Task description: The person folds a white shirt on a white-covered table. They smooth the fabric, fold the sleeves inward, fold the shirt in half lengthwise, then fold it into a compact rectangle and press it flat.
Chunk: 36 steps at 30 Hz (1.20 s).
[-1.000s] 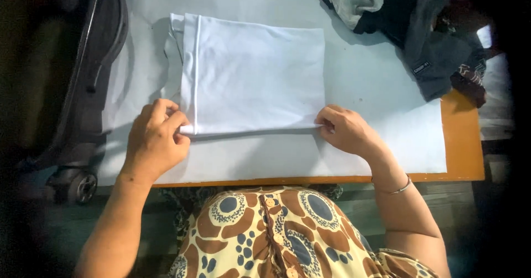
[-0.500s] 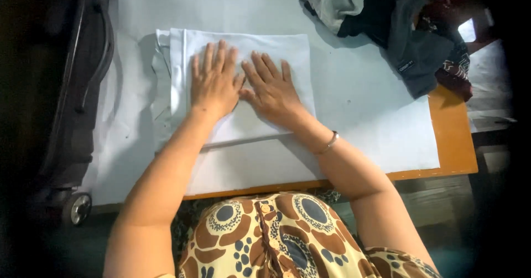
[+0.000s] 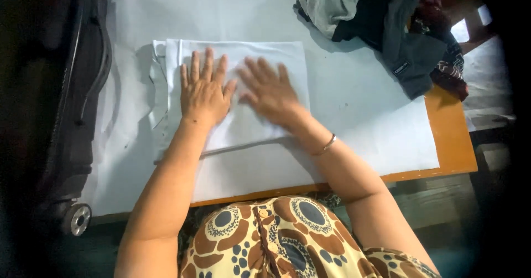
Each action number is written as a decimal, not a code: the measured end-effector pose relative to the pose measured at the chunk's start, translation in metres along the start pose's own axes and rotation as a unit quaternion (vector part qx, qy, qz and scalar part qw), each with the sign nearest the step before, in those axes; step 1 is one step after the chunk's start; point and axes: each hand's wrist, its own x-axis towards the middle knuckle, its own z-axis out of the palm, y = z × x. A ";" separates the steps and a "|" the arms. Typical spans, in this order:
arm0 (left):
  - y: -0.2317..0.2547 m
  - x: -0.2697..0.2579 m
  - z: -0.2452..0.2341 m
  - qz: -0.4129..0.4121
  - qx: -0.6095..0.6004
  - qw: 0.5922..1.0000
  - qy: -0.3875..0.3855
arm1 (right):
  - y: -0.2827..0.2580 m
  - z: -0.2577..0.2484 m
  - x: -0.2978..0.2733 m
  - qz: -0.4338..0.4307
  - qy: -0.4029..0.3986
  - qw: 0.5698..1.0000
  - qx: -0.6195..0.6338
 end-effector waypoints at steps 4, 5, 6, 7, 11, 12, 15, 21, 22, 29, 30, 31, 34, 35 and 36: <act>-0.009 0.009 0.010 0.019 -0.010 1.000 0.015 | 0.040 -0.002 0.010 0.090 0.040 0.995 0.005; -0.010 0.008 0.012 0.016 -0.012 1.000 0.020 | 0.051 0.001 0.010 0.136 0.055 0.989 -0.001; -0.009 0.007 0.011 0.017 -0.012 1.000 0.021 | 0.044 -0.005 0.010 0.136 0.056 0.989 -0.002; -0.008 0.007 0.010 0.016 -0.009 1.000 0.016 | 0.037 -0.011 0.010 0.140 0.050 0.989 -0.011; -0.006 0.009 0.003 0.011 -0.004 1.000 0.002 | 0.002 -0.013 0.002 0.026 0.005 1.000 -0.012; -0.007 0.009 0.006 0.012 -0.006 1.000 0.001 | 0.008 -0.007 0.004 0.028 0.003 1.000 -0.013; -0.011 0.009 0.011 0.013 -0.015 1.000 0.004 | 0.029 0.007 0.007 -0.022 0.020 0.999 0.014; -0.014 0.010 0.017 0.020 -0.017 0.999 0.026 | 0.016 -0.012 0.004 0.081 0.040 0.996 -0.026; -0.013 0.010 0.016 0.019 -0.014 0.999 0.026 | 0.012 -0.011 0.001 0.036 0.028 0.999 -0.012; -0.015 0.010 0.018 0.021 -0.022 0.999 0.028 | 0.043 -0.008 0.008 0.100 0.044 0.994 0.008; -0.015 0.008 0.019 0.020 -0.022 0.999 0.027 | 0.038 -0.006 0.005 0.100 0.042 0.994 0.008; -0.015 0.009 0.020 0.021 -0.020 0.999 0.029 | 0.033 -0.007 0.004 0.085 0.039 0.996 -0.005; -0.014 0.010 0.018 0.020 -0.017 0.999 0.030 | 0.020 -0.008 -0.002 0.024 0.027 0.999 0.001; -0.014 0.010 0.017 0.017 -0.017 0.999 0.027 | 0.014 -0.008 -0.005 -0.022 0.015 0.999 0.024; -0.014 0.009 0.017 0.017 -0.017 0.999 0.026 | 0.022 -0.001 -0.002 -0.021 0.014 0.999 0.025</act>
